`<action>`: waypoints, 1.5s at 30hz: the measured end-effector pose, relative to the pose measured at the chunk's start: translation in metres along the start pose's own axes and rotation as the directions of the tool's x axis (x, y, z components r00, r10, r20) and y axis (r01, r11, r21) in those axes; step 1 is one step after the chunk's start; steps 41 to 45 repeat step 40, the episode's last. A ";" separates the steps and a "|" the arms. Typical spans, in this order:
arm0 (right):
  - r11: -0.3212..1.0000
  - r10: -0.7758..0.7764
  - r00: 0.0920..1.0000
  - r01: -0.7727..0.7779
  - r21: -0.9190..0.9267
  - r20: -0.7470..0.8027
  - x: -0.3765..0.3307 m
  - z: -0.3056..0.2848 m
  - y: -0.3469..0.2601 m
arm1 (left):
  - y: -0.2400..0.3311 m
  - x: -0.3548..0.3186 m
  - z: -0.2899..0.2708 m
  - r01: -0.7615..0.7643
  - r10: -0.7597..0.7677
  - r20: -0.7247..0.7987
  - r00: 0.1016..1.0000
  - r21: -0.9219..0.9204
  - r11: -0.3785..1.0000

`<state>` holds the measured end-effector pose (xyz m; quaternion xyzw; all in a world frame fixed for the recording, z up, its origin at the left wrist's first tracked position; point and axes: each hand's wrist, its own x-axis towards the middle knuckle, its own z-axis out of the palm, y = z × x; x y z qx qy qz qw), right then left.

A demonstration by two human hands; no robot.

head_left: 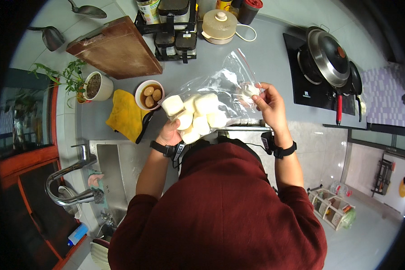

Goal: The person sweeps the tiled floor with a broom, then wipes a spot on the floor with a tissue. They move to the kitchen, open a plastic bag of white food items, and place some into a small bowl on the countertop.

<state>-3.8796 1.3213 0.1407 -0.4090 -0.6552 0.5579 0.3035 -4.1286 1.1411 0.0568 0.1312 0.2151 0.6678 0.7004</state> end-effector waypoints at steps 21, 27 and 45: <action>0.998 0.036 0.997 -0.039 -0.045 -0.075 0.006 -0.015 0.020 | -0.001 0.007 0.006 0.005 -0.001 -0.043 0.999 0.084 0.996; 0.997 -0.051 0.991 0.058 0.048 -0.127 0.008 -0.010 0.020 | -0.005 0.007 0.000 -0.016 0.017 -0.015 1.000 0.046 0.999; 0.992 -0.122 0.981 0.124 0.007 -0.151 0.012 -0.017 0.021 | -0.004 0.009 -0.001 -0.009 0.010 -0.011 1.000 0.068 0.998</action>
